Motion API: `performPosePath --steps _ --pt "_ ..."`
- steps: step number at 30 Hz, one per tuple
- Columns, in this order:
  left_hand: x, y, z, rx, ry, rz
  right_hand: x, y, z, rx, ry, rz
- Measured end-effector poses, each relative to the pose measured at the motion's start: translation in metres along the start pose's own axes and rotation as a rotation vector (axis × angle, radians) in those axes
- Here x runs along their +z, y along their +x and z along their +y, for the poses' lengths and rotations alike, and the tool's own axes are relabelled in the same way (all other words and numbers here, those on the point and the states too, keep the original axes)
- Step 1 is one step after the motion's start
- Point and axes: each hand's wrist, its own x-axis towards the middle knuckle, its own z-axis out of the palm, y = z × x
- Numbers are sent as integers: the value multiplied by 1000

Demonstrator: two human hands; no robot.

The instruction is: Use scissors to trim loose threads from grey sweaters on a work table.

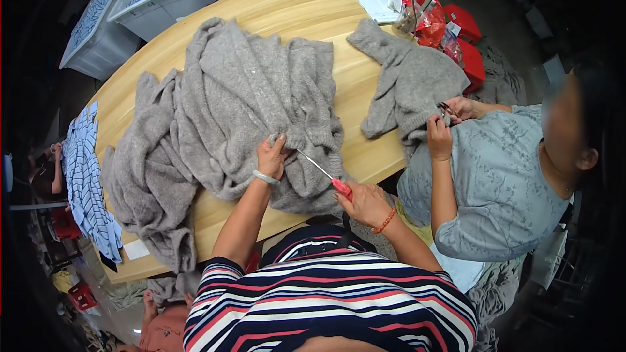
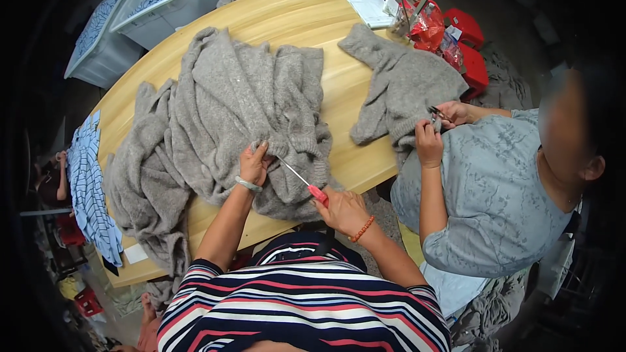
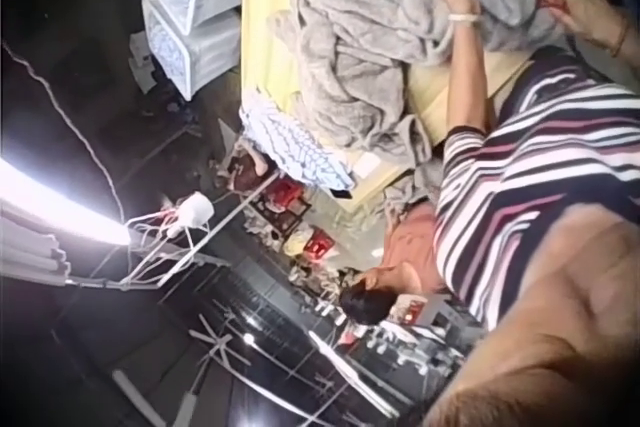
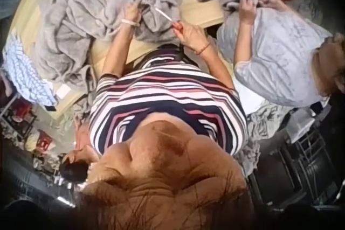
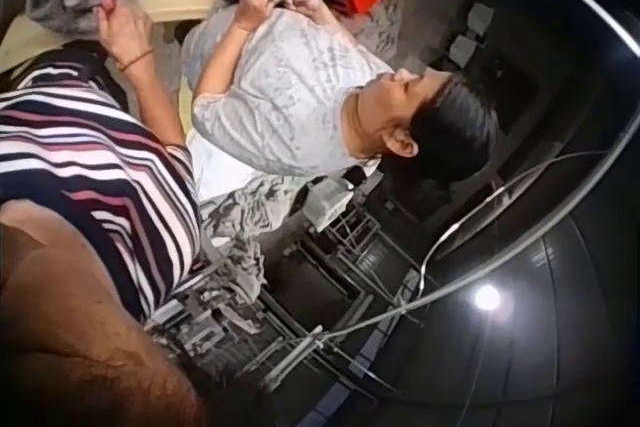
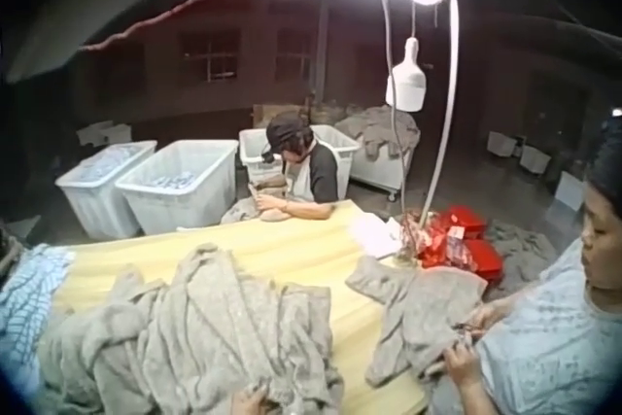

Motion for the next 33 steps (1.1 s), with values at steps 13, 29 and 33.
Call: performPosePath --steps 13,29,33 --pt "3 -1 27 -47 135 107 4 17 28 -160 207 61" --pt "21 72 117 -236 -49 44 -21 48 -15 -161 237 204" --pt "5 85 114 -210 201 -98 -18 65 -16 -110 180 206"
